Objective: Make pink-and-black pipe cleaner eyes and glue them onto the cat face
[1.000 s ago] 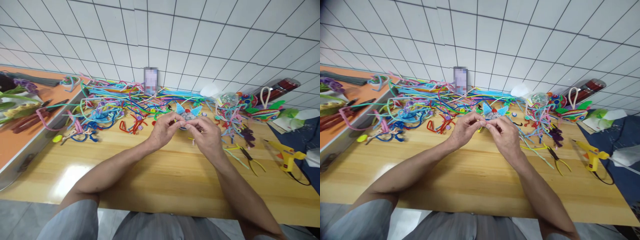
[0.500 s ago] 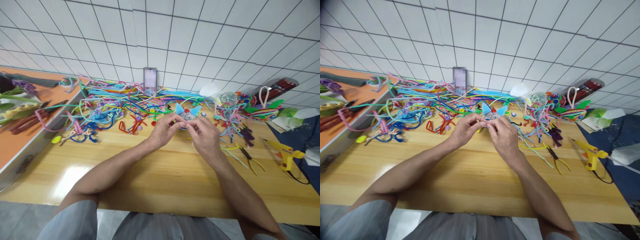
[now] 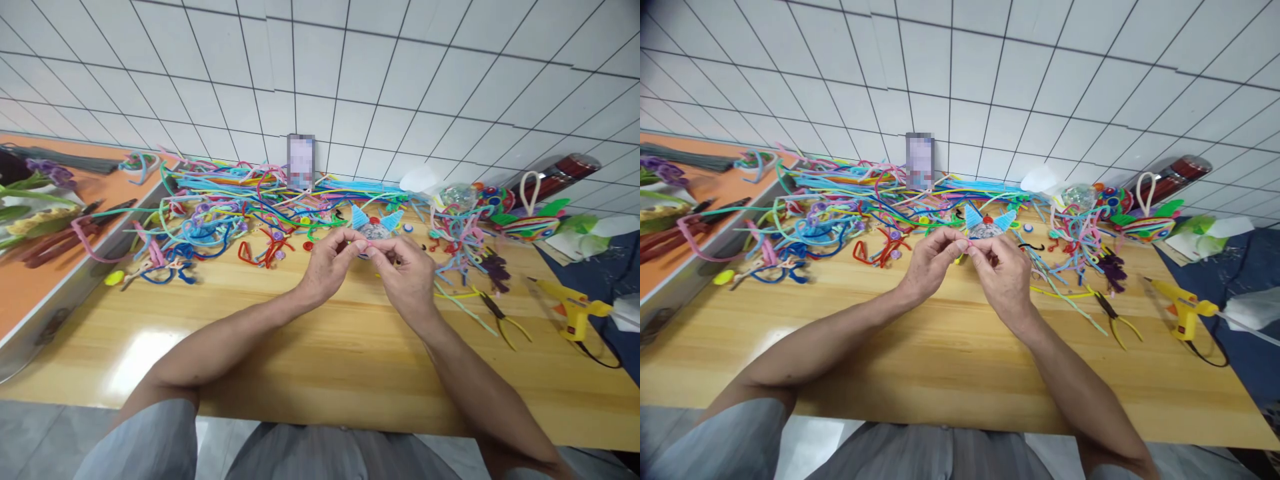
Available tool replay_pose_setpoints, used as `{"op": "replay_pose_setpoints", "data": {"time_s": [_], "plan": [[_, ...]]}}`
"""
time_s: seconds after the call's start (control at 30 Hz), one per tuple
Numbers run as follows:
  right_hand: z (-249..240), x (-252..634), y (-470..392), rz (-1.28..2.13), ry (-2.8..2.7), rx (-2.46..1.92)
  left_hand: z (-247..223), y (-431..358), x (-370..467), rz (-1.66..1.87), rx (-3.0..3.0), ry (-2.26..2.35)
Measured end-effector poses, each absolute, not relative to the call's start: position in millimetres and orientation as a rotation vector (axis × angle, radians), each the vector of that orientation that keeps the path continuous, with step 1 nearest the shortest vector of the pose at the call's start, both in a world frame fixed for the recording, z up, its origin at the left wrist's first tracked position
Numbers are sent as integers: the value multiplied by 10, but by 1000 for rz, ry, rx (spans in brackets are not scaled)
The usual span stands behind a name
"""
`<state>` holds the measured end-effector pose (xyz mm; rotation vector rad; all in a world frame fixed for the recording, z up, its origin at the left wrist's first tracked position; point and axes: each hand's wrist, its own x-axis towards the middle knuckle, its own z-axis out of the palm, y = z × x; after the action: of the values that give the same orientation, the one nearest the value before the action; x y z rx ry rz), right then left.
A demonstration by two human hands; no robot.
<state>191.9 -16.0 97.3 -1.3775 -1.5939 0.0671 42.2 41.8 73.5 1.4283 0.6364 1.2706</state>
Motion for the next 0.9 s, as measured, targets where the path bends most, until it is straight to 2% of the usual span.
{"op": "replay_pose_setpoints", "data": {"time_s": [0.13,0.3,0.4,0.57,0.67,0.9], "plan": [[980,1904,-163,20,-1616,-1347,743,399,446,1156,1183,573],[986,1900,-166,122,-1594,-1359,737,387,455,1203,1150,559],[992,1943,-160,131,-1620,-1365,723,433,441,1219,1306,556],[997,2020,-143,-71,-1725,-1351,768,547,361,1312,1887,529],[996,2005,-142,-108,-1741,-1325,802,557,323,1343,2022,549],[994,1907,-173,133,-1549,-1369,752,430,396,1324,1595,616]]}}
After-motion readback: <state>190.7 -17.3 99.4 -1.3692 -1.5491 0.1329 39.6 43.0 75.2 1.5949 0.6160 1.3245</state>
